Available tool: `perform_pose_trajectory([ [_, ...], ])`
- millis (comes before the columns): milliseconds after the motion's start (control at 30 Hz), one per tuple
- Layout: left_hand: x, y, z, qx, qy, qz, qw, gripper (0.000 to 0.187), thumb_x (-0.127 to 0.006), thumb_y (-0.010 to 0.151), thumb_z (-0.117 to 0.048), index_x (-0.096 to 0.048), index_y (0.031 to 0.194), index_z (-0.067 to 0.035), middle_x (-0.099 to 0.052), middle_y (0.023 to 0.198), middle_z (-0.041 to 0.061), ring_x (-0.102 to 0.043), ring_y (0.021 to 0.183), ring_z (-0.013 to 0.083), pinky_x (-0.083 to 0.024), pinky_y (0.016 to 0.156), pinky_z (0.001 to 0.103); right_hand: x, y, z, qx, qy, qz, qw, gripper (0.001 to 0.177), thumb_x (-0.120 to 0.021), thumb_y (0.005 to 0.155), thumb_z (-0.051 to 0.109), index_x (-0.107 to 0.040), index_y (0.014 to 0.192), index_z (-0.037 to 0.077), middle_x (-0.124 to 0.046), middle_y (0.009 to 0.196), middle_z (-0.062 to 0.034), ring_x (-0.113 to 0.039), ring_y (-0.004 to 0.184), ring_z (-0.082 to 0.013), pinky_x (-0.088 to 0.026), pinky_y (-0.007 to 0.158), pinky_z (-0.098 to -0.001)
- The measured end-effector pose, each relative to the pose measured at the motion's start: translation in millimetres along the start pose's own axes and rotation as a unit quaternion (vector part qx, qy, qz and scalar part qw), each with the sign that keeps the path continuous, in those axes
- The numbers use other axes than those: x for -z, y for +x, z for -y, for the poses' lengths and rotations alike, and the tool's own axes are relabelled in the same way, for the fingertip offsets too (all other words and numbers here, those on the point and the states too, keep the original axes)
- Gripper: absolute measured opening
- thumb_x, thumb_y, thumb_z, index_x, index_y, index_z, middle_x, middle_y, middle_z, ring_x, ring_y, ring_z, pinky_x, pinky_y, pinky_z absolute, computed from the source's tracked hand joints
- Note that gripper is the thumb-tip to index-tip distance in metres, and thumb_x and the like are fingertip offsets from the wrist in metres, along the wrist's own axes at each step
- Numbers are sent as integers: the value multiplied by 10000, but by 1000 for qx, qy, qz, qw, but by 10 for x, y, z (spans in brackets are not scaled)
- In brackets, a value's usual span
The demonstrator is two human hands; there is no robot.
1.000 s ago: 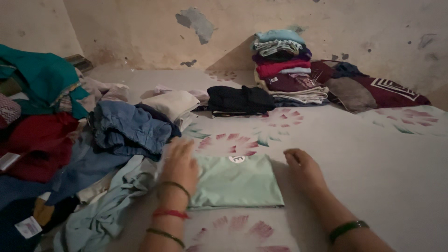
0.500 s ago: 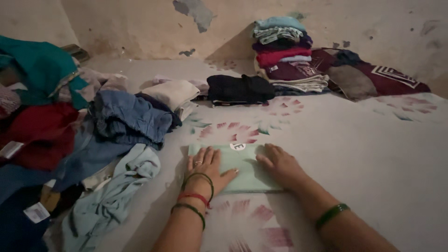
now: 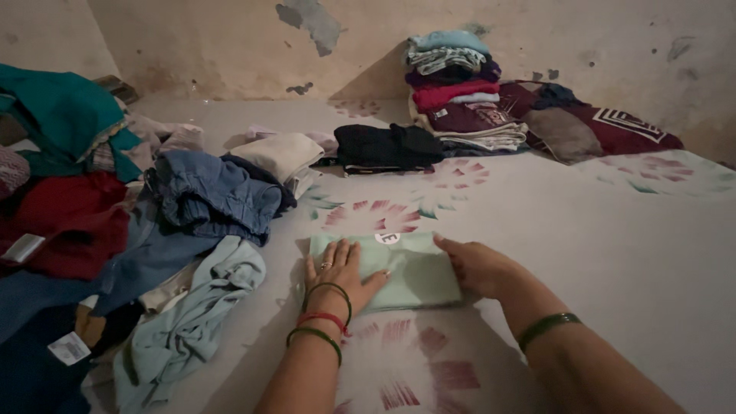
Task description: The person folds clothes by hand on a bed, including a dark garment and a light-colored shirt, placing them into organized stacks.
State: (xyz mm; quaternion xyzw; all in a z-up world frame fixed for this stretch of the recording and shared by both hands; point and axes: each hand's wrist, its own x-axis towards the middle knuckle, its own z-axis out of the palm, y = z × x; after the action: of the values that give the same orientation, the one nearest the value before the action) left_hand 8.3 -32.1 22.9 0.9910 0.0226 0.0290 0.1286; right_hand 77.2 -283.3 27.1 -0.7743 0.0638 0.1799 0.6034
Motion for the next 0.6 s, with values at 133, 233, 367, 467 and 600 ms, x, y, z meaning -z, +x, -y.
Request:
perform_pose_trajectory([
  [133, 7, -2, 36, 3, -19, 2, 1000, 929, -482, 876, -722, -235, 1607, -205, -182, 1702, -12, -96, 1579, 163, 23, 1270, 516, -86, -35, 20, -54, 25, -20, 998, 635, -585, 950, 566, -624, 1263, 15, -675, 1130, -144, -624, 993, -290, -497, 850, -481],
  [233, -17, 20, 67, -9, -50, -20, 999, 911, -495, 882, -712, -280, 1597, -190, -277, 1669, 16, -183, 1560, 173, -23, 1268, 509, -161, 100, -39, 13, 216, 97, 971, 580, -655, 930, 472, -673, 1177, -52, -752, 1049, -176, -676, 916, -274, -553, 837, -389],
  [367, -55, 84, 83, -32, -56, -77, 995, 838, -529, 876, -692, -401, 1531, -185, -408, 1590, 38, -318, 1497, 203, -143, 1239, 512, -171, 304, -141, 30, 181, 79, 980, 427, -718, 895, 301, -665, 1184, -9, -713, 1015, -146, -667, 908, -273, -561, 826, -442],
  [467, -107, 147, 37, -70, -146, -153, 975, 739, -605, 878, -598, -497, 1466, -162, -510, 1502, 110, -452, 1401, 274, -314, 1164, 476, 67, 434, -126, 232, -236, 6, 944, 597, -786, 742, 120, -644, 1321, 124, -681, 1122, -140, -636, 1015, -290, -522, 909, -411],
  [600, -139, 241, -28, -109, -307, -227, 918, 600, -692, 876, -461, -623, 1381, -142, -700, 1315, 166, -631, 1249, 334, -487, 1059, 408, 890, 525, 370, 422, -696, -125, 568, 845, -870, 616, 65, -587, 1391, 249, -643, 1196, -134, -608, 1142, -343, -477, 1028, -417],
])
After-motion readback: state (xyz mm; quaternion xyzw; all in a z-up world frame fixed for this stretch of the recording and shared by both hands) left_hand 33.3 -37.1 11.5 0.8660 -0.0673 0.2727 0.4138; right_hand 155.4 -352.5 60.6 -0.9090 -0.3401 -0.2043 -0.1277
